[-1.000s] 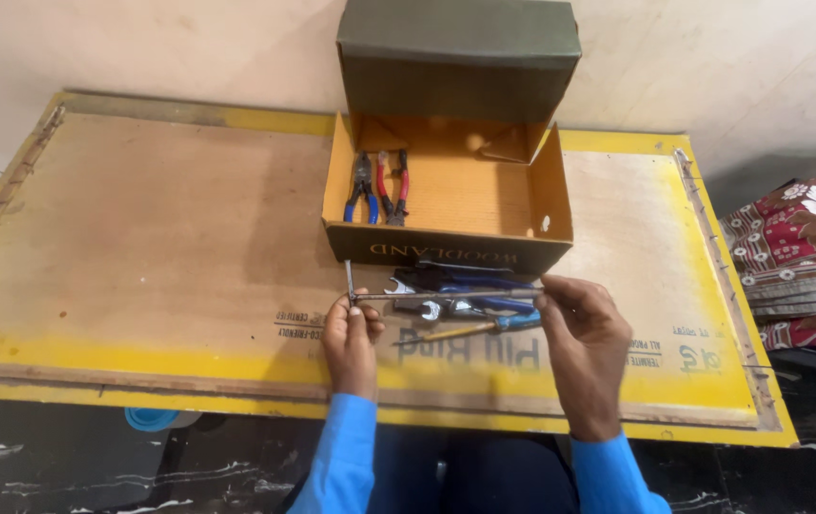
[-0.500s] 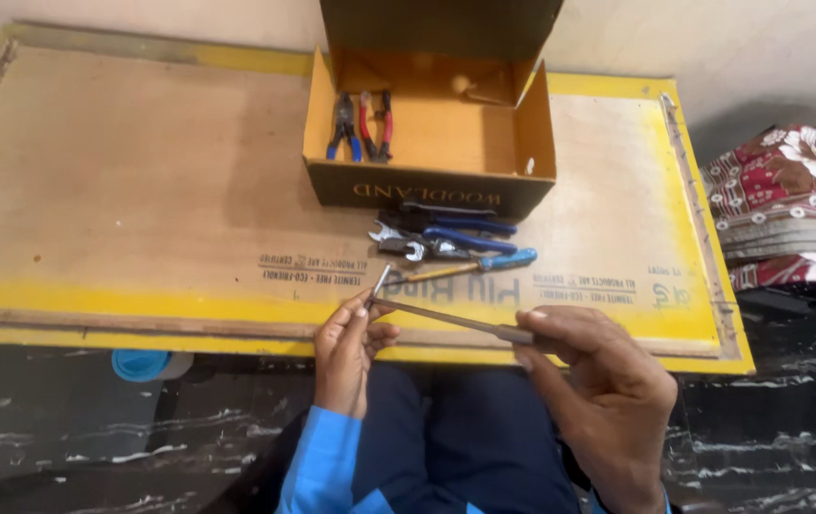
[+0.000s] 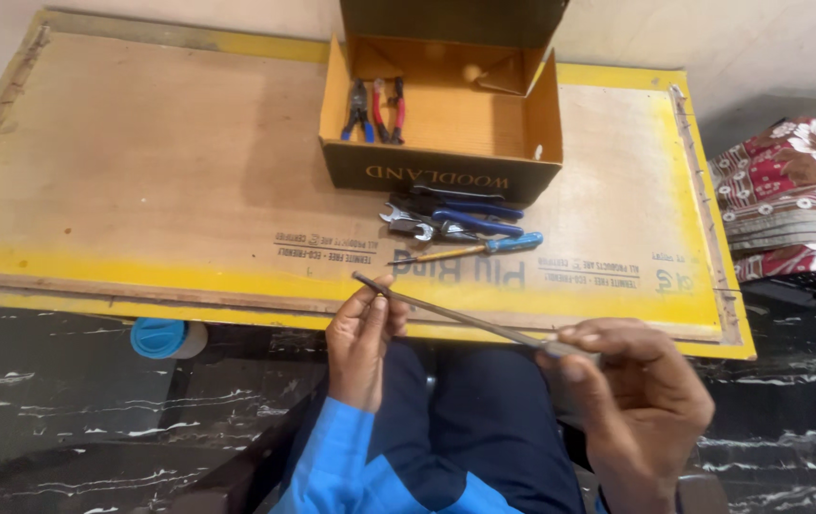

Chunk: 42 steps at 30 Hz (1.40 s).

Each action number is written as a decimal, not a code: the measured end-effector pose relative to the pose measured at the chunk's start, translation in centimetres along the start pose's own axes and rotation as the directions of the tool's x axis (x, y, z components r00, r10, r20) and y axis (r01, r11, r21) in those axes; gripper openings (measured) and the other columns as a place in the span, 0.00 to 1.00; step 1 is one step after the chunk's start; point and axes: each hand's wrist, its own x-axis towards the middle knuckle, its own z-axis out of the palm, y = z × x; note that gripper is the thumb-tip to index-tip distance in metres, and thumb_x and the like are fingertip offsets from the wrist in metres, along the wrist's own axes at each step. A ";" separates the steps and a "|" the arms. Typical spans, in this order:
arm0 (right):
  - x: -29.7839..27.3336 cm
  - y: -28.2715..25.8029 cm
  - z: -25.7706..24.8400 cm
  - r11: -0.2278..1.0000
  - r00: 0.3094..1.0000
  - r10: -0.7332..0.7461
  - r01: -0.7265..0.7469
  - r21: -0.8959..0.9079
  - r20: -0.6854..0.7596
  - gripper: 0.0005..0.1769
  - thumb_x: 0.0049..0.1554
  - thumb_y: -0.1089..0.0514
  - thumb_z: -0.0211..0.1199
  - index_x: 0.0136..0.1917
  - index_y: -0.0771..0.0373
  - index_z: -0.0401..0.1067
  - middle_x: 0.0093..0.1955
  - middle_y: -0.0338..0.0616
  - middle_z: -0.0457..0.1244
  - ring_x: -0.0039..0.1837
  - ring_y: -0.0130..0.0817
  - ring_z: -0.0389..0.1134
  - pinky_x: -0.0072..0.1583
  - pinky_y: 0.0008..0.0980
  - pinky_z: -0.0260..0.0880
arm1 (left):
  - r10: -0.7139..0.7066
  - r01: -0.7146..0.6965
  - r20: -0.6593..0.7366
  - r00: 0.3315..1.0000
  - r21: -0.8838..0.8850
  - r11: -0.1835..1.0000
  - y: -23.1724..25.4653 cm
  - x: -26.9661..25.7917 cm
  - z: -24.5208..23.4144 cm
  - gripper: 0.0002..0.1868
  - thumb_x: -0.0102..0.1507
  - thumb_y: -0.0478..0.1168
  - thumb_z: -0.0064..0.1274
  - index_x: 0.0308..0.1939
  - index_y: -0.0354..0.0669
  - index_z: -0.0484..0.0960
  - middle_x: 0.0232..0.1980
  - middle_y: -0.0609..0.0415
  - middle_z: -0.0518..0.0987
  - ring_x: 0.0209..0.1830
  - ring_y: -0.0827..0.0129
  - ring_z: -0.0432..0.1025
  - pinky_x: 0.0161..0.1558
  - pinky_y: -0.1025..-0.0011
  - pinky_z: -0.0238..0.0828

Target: The person removes various hand tools from a cardboard box, places them on the table, and then returns them into the box. The tools include pliers, wrenches, and a screwdriver, which are handled one by one and arranged inside the box.

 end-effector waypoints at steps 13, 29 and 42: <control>1.3 7.0 -3.6 0.902 0.905 0.382 -0.321 0.287 -0.187 0.04 0.67 0.63 0.61 0.52 0.66 0.71 0.45 0.47 0.67 0.47 0.34 0.72 0.50 0.31 0.76 | 0.019 -0.046 0.079 0.997 0.357 0.933 5.1 -0.8 0.1 0.13 0.68 0.40 0.55 0.49 0.32 0.86 0.31 0.57 0.81 0.31 0.78 0.73 0.34 0.80 0.71; -3.5 16.4 -2.6 0.447 0.586 0.805 -0.702 0.555 0.093 0.13 0.59 0.49 0.66 0.42 0.59 0.69 0.35 0.39 0.65 0.36 0.25 0.69 0.38 0.18 0.72 | -0.045 0.067 0.272 0.961 -0.073 0.995 6.1 -2.2 3.9 0.16 0.70 0.38 0.54 0.58 0.30 0.81 0.37 0.51 0.79 0.34 0.71 0.75 0.35 0.71 0.78; -4.0 14.6 -1.2 0.477 0.548 0.821 -0.812 0.337 0.158 0.28 0.61 0.32 0.52 0.35 0.57 0.58 0.25 0.35 0.51 0.25 0.22 0.52 0.24 0.19 0.48 | 0.005 -0.003 0.220 0.975 -0.010 1.000 5.1 -2.5 5.0 0.14 0.71 0.38 0.50 0.56 0.35 0.83 0.48 0.47 0.84 0.40 0.74 0.73 0.46 0.74 0.74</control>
